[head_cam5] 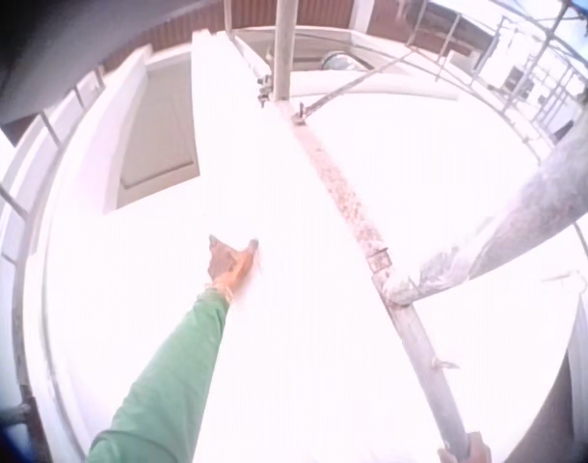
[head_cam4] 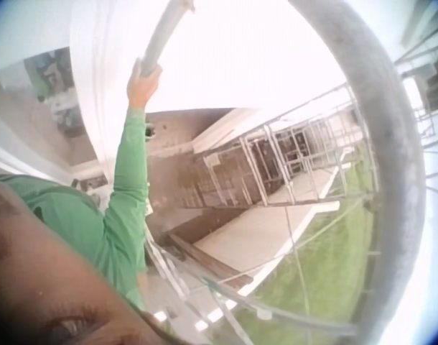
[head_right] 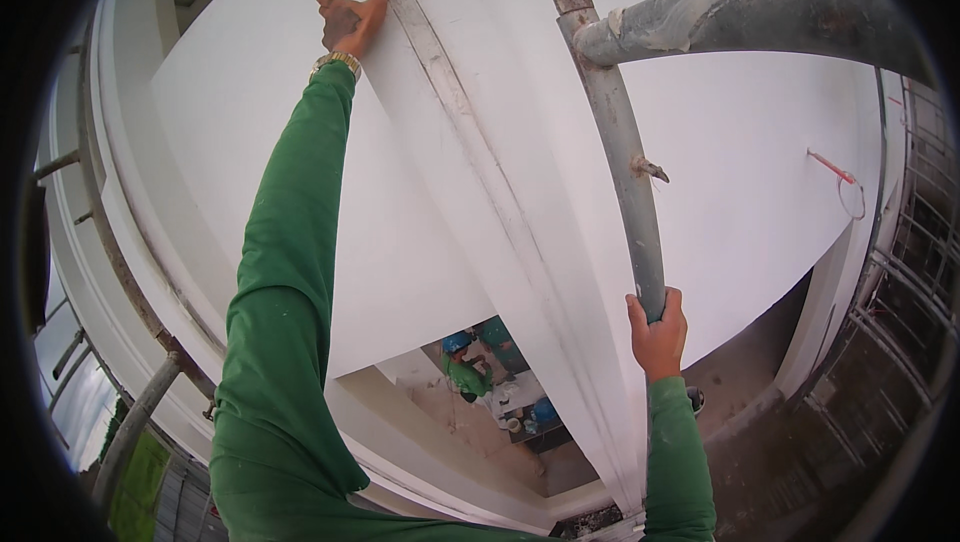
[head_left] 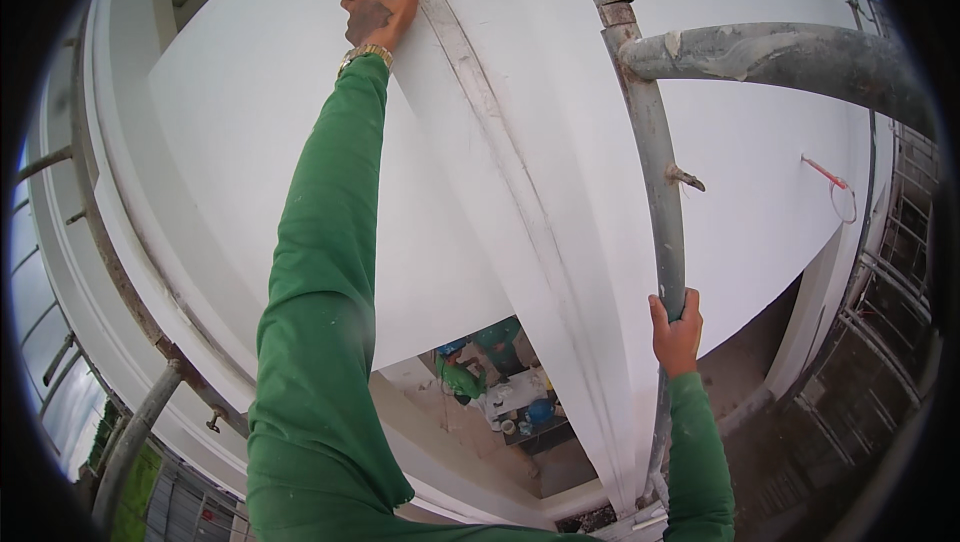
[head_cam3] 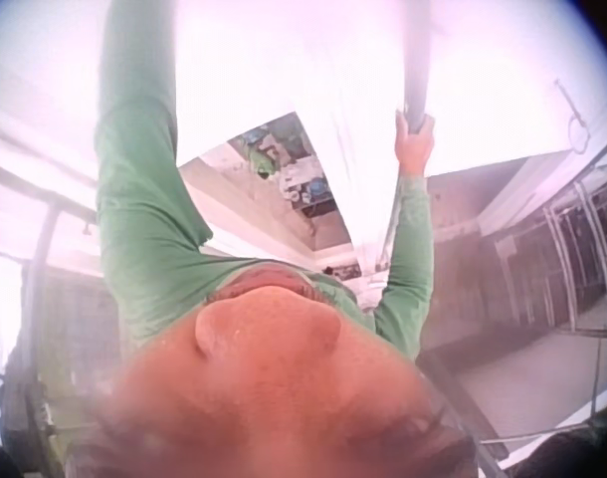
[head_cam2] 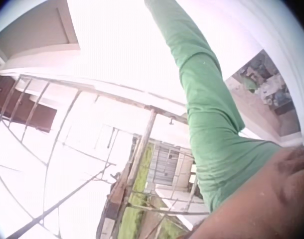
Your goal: The person secures a white pipe to a wall using a hammer and nails while standing on scaffolding. They repeatedly position the pipe, drive nails into the wall, and adjust the pipe's alignment to ensure it is firmly attached.
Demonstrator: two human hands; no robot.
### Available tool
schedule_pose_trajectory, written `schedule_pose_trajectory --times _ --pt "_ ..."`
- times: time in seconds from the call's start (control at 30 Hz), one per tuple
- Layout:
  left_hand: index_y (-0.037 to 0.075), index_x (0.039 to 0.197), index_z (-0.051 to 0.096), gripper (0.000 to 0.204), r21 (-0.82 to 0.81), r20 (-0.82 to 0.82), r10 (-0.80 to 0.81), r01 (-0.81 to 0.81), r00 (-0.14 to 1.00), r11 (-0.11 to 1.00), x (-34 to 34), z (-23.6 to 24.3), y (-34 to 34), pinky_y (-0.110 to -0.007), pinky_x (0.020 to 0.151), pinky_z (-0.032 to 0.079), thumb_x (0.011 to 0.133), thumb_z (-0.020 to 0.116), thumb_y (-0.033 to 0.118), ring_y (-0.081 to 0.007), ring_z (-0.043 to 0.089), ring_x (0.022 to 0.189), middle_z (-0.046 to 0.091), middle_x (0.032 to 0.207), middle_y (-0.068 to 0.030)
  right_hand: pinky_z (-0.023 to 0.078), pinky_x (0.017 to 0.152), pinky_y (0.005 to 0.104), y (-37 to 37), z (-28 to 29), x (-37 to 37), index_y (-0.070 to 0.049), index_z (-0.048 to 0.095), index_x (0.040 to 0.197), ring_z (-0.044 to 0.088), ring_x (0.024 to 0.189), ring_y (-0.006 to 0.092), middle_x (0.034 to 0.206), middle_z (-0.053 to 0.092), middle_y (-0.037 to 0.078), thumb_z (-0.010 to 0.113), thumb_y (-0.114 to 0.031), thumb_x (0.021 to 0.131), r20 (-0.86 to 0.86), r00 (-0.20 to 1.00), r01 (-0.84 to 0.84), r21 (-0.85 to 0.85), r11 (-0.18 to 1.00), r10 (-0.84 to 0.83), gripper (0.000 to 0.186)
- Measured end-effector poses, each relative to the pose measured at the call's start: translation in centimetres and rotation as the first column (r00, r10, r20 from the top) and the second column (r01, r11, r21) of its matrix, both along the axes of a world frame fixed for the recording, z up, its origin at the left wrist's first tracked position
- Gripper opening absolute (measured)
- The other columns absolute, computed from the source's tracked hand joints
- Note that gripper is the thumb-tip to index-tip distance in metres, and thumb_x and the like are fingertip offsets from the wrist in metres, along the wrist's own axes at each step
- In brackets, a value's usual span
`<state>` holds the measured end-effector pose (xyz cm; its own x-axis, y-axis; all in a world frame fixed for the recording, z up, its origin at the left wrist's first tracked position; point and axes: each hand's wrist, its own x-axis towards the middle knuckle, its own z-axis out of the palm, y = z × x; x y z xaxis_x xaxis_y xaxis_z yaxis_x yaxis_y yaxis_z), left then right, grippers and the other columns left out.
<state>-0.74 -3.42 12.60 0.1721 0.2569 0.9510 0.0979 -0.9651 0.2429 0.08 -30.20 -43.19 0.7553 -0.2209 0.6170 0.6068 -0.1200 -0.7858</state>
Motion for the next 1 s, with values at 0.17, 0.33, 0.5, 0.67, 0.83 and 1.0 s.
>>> schedule_pose_trajectory --times 0.17,0.33,0.5,0.67,0.83,1.0 --pt "-0.013 0.142 0.026 0.105 -0.034 0.015 0.001 0.0 1.0 0.999 -0.5 0.5 -0.4 -0.046 0.102 0.054 0.078 0.073 0.057 -0.0425 0.066 0.116 0.05 0.14 -0.0296 0.052 0.067 0.0419 0.1 0.4 -0.6 0.0 0.055 0.105 0.067 0.073 0.0313 0.083 0.067 0.017 0.078 -0.027 0.092 0.007 1.0 -0.012 0.016 1.0 0.012 0.038" --pt "-0.016 0.147 0.02 0.118 -0.015 0.011 0.002 -0.002 1.0 1.0 0.1 0.6 0.0 -0.046 0.103 0.052 0.078 0.073 0.065 -0.0442 0.065 0.119 0.044 0.147 -0.0333 0.052 0.067 0.0414 -0.2 0.9 -0.9 0.0 0.055 0.105 0.067 0.072 0.031 0.083 0.067 0.017 0.078 -0.025 0.092 0.001 0.999 -0.042 0.025 0.999 0.042 0.037" --pt "0.011 0.165 0.008 0.109 0.382 0.121 0.287 -0.311 0.95 0.87 1.1 1.4 2.6 -0.058 0.109 0.045 0.088 0.062 0.065 -0.043 0.037 0.147 0.024 0.166 -0.0227 0.052 0.067 0.0411 -0.3 0.5 -0.4 0.0 0.055 0.105 0.067 0.072 0.0313 0.083 0.067 0.017 0.078 -0.025 0.093 0.008 1.0 -0.016 -0.004 1.0 0.016 0.037" --pt "0.032 0.165 0.023 0.073 0.604 0.148 0.455 -0.445 0.878 0.662 1.6 3.8 4.2 -0.071 0.119 0.025 0.1 0.045 0.057 -0.0325 0.009 0.16 0.02 0.172 0.0038 0.052 0.067 0.0417 0.1 0.6 -0.8 0.0 0.055 0.107 0.067 0.072 0.0332 0.083 0.067 0.017 0.078 -0.026 0.092 0.016 1.0 -0.021 0.009 1.0 0.021 0.037" --pt "0.03 0.163 0.027 0.062 0.7 0.186 0.482 -0.46 0.856 0.547 2.4 4.2 4.0 -0.071 0.124 0.014 0.105 0.035 0.049 -0.0227 0.013 0.16 0.021 0.172 0.0079 0.052 0.067 0.0422 -0.2 0.4 -0.7 -0.001 0.055 0.106 0.066 0.073 0.0345 0.082 0.066 0.018 0.078 -0.026 0.093 0.01 1.0 -0.01 -0.006 1.0 0.01 0.037" --pt "0.027 0.164 0.027 0.062 0.705 0.13 0.459 -0.407 0.879 0.58 2.4 3.9 3.3 -0.072 0.123 0.009 0.106 0.032 0.048 -0.0229 0.013 0.16 0.025 0.171 0.0068 0.051 0.067 0.0424 -0.3 0.8 -0.7 0.0 0.054 0.105 0.065 0.071 0.0341 0.082 0.066 0.018 0.077 -0.024 0.093 0.002 1.0 -0.026 -0.013 1.0 0.026 0.035"
